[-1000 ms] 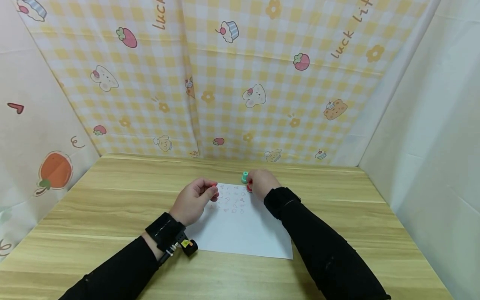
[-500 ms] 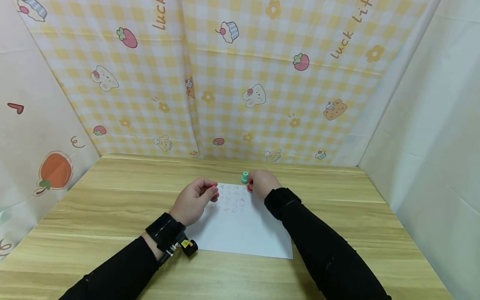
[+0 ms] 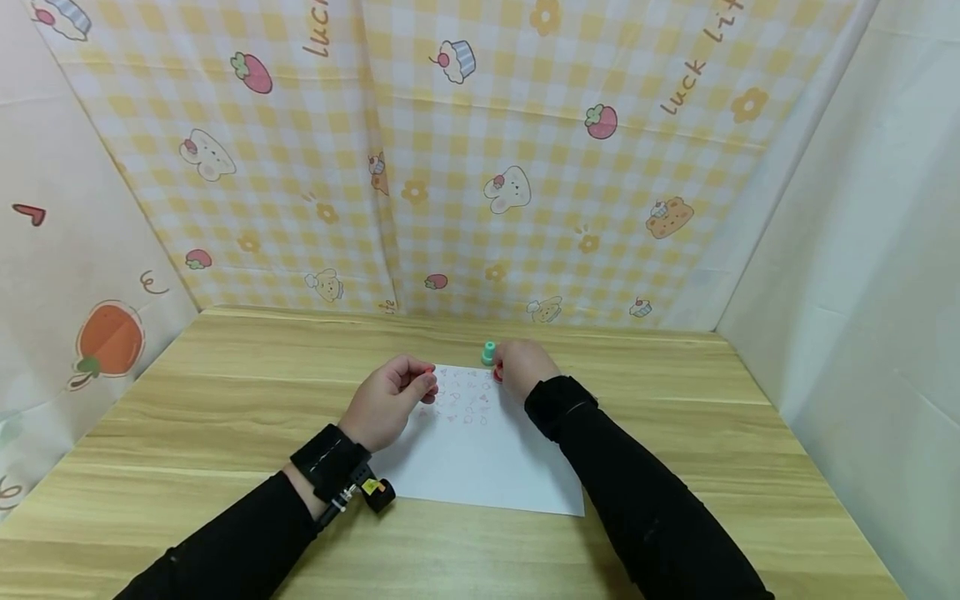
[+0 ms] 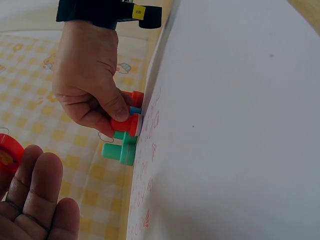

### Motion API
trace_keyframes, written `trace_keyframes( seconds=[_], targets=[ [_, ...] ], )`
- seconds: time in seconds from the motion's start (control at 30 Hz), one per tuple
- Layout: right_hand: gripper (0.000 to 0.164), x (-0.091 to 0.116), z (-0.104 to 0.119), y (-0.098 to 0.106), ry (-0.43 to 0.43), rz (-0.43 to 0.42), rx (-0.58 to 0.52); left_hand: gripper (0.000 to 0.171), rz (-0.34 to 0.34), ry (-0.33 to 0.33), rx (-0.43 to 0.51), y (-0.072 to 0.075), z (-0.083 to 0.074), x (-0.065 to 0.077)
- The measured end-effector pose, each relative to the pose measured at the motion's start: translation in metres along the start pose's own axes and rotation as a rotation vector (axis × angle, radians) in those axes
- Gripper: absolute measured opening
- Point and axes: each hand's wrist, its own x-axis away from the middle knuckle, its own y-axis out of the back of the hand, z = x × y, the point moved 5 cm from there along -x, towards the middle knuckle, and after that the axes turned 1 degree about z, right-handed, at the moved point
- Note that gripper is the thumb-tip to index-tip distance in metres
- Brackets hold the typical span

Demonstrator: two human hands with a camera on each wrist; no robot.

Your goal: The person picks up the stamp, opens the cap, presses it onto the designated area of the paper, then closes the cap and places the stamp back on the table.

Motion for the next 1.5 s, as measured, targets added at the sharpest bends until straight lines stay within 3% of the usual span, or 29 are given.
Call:
trace_keyframes(
  seconds=[0.2, 0.5, 0.8, 1.17, 1.33, 1.5],
  targets=[
    [0.008, -0.001, -0.001, -0.002, 0.023, -0.021, -0.001, 0.019, 0.002, -0.003, -0.016, 0.001, -0.001, 0.001],
    [0.016, 0.001, -0.001, -0.001, 0.020, -0.005, 0.000, 0.021, 0.014, -0.002, 0.008, -0.001, -0.001, 0.002],
    [0.011, -0.001, -0.004, -0.002, 0.038, -0.026, 0.003, 0.021, 0.018, -0.004, -0.007, 0.000, -0.001, 0.002],
    [0.015, 0.000, -0.009, -0.005, 0.016, -0.025, -0.037, 0.018, 0.017, -0.006, -0.020, -0.001, -0.001, 0.003],
    [0.013, 0.009, -0.008, 0.004, 0.010, -0.034, -0.108, 0.018, 0.018, -0.004, -0.015, -0.001, 0.002, 0.004],
    [0.020, 0.019, -0.008, 0.025, -0.029, -0.099, -0.248, 0.021, 0.020, -0.012, -0.017, -0.001, 0.001, 0.004]
  ],
)
